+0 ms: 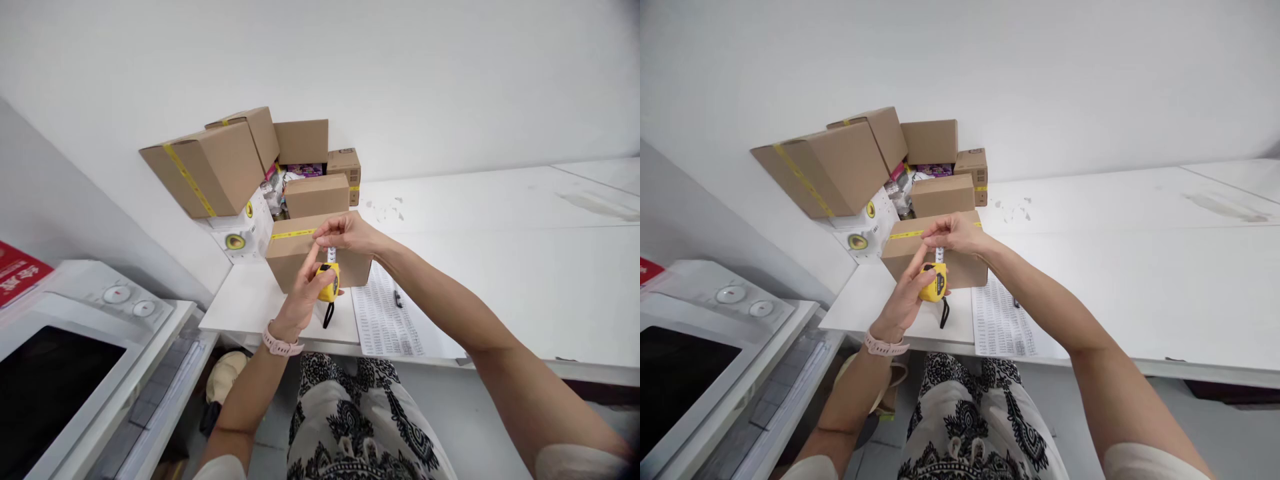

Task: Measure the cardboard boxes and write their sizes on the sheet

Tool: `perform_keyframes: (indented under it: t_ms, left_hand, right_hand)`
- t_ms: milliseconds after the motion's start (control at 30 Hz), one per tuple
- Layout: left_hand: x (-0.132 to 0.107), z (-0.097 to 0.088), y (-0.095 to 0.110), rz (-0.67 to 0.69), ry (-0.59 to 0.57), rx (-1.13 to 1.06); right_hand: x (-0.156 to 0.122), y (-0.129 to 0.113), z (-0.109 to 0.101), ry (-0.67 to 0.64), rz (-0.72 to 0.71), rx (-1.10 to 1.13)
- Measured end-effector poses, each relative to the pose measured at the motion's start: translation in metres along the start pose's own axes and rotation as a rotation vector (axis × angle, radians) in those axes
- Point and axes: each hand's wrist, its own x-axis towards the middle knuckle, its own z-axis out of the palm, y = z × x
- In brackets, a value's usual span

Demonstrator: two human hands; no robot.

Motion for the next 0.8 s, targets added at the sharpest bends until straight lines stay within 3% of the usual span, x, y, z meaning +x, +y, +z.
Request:
perform_keyframes:
  t_ms: [133, 300, 433, 533, 667, 800]
  left_hand:
    - [0.000, 0.006, -0.006, -0.012, 0.064, -0.080]
    - [0.003, 0.013, -0.018, -0.060, 0.133, -0.168]
    - [0.002, 0.019, -0.024, -0.124, 0.183, -0.227]
    - [0.003, 0.021, -0.022, -0.168, 0.224, -0.231]
    - [0.006, 0.025, -0.019, -0.198, 0.250, -0.209]
    - [0.001, 0.032, -0.020, -0.207, 0.251, -0.201]
  right_hand:
    - [0.023, 0.005, -0.019, 0.136, -0.031, 0.046]
    - [0.082, 0.017, -0.055, 0.211, -0.042, 0.017]
    - [0.120, 0.025, -0.069, 0.278, 0.000, -0.083]
    - [0.121, 0.031, -0.066, 0.313, 0.063, -0.183]
    - [0.100, 0.041, -0.056, 0.326, 0.131, -0.286]
    - [0.091, 0.037, -0.052, 0.278, 0.171, -0.396]
